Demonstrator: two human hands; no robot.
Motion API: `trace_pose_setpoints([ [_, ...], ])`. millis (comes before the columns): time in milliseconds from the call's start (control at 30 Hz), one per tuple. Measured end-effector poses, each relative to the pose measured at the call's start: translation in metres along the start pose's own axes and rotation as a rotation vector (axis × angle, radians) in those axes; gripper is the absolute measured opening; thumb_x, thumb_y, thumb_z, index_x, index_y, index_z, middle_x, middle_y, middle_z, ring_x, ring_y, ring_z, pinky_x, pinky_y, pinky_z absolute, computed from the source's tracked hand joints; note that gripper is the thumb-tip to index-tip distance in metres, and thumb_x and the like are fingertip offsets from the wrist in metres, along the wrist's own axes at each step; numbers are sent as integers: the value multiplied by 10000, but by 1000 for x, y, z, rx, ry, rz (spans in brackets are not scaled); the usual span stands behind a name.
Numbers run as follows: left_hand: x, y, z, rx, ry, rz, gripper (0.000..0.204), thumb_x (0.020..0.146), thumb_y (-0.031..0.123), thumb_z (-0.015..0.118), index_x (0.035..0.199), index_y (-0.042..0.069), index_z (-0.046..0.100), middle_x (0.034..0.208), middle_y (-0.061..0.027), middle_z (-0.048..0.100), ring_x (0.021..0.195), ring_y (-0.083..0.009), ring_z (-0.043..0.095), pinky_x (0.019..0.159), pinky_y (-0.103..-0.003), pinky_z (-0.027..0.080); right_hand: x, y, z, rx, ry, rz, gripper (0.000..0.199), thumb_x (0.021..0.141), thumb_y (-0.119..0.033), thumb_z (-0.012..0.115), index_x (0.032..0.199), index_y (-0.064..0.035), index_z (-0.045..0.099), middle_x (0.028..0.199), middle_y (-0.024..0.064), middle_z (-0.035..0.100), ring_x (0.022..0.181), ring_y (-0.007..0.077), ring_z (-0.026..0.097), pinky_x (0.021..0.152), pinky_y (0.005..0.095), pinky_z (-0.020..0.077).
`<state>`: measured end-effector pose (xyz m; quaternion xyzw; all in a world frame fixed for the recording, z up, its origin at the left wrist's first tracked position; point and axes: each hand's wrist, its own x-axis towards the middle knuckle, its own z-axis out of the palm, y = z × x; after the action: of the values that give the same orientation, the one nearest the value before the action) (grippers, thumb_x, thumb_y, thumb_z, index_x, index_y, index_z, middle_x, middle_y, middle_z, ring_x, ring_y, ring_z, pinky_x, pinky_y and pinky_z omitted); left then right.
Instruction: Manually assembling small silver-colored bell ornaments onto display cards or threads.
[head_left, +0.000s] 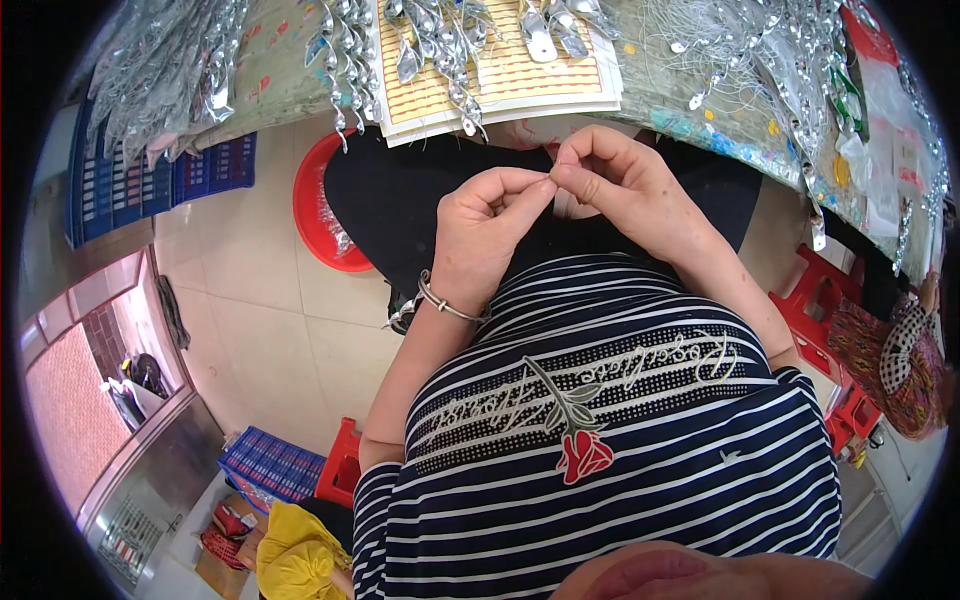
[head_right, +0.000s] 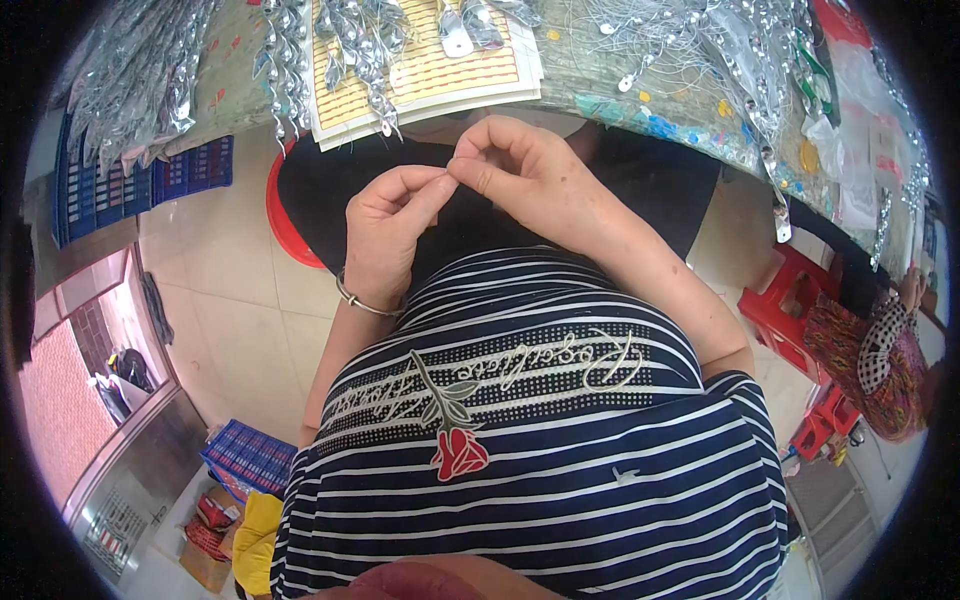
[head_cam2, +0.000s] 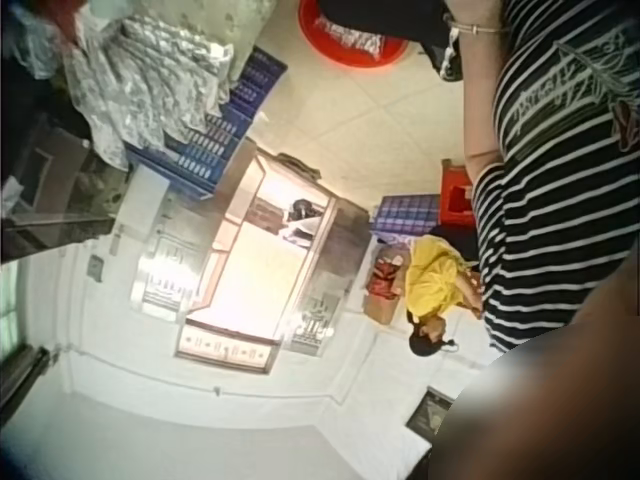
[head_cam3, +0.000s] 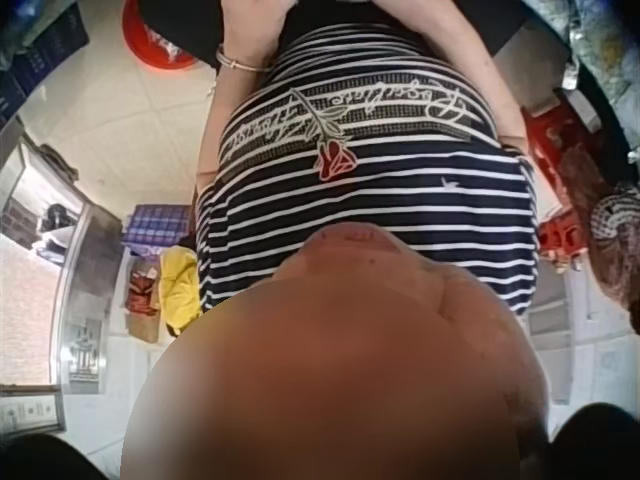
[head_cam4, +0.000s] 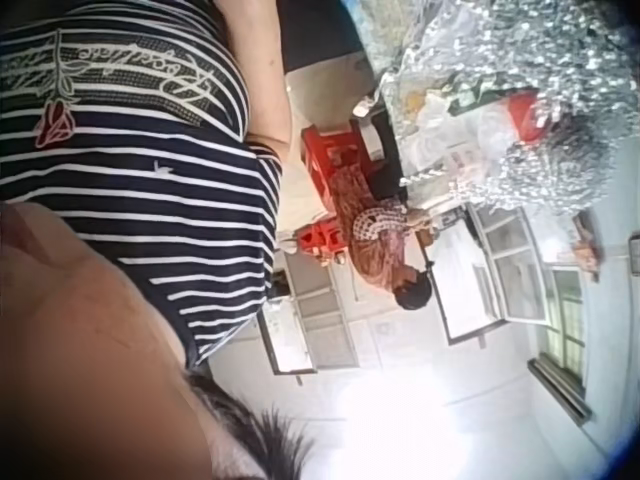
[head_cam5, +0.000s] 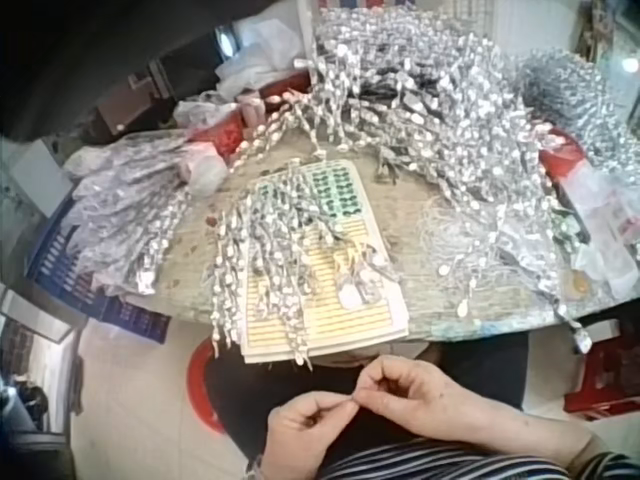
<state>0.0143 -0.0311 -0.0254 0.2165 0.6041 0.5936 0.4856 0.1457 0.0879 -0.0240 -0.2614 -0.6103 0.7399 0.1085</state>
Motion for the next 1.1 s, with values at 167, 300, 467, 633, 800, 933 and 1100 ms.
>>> trace_pose_setpoints([
  [167, 0, 2, 2, 62, -6, -55, 151, 824, 95, 688, 957, 24, 690, 689, 46, 592, 573, -15, 445, 514, -161, 342, -1, -3, -2, 5, 22, 46, 86, 932, -126, 550, 952, -43, 551, 797, -47, 535, 700, 14, 459, 601, 164, 376],
  [300, 0, 4, 2, 44, -50, -27, 139, 845, 77, 663, 957, -1, 689, 821, 4, 657, 728, -20, 548, 653, -159, 443, 0, -3, -6, 35, -8, -36, 79, 940, -145, 530, 946, -66, 531, 799, -28, 545, 671, 20, 443, 573, 156, 350],
  [467, -4, 3, -3, 159, -131, -51, 129, 840, 80, 664, 924, -13, 695, 835, -36, 686, 761, -63, 600, 696, -198, 482, -2, -23, -20, 432, 15, -13, 54, 955, -168, 479, 946, -116, 465, 671, -33, 441, 536, 33, 327, 465, 175, 250],
  [633, -15, 8, -5, 181, -195, 125, 117, 822, 43, 661, 923, 16, 713, 725, -8, 654, 550, -20, 484, 495, -165, 381, -15, -70, -71, 453, 236, -299, 61, 967, -147, 447, 1017, -112, 455, 660, -71, 334, 523, -4, 265, 422, 126, 225],
  [800, -12, 7, -5, 59, -332, -87, 159, 840, 18, 629, 986, 0, 690, 827, -90, 688, 733, -98, 642, 675, -198, 512, -14, -64, -63, 451, 228, -249, 58, 967, -154, 466, 963, -95, 467, 657, -49, 384, 541, 23, 308, 464, 164, 252],
  [933, -21, 4, -12, 197, -390, -86, 300, 847, 22, 622, 1146, -4, 613, 965, -99, 686, 887, -138, 653, 802, -228, 504, -15, -65, -69, 500, 238, -214, 60, 961, -154, 480, 961, -95, 467, 659, -37, 400, 544, 34, 319, 473, 173, 268],
  [1100, -38, -14, -47, 397, -273, -62, 245, 866, 49, 602, 1100, -21, 625, 871, -58, 680, 791, -102, 639, 710, -215, 502, -9, -61, -85, 437, 285, -239, 79, 967, -179, 470, 970, -100, 461, 660, -48, 387, 540, 17, 308, 468, 157, 266],
])
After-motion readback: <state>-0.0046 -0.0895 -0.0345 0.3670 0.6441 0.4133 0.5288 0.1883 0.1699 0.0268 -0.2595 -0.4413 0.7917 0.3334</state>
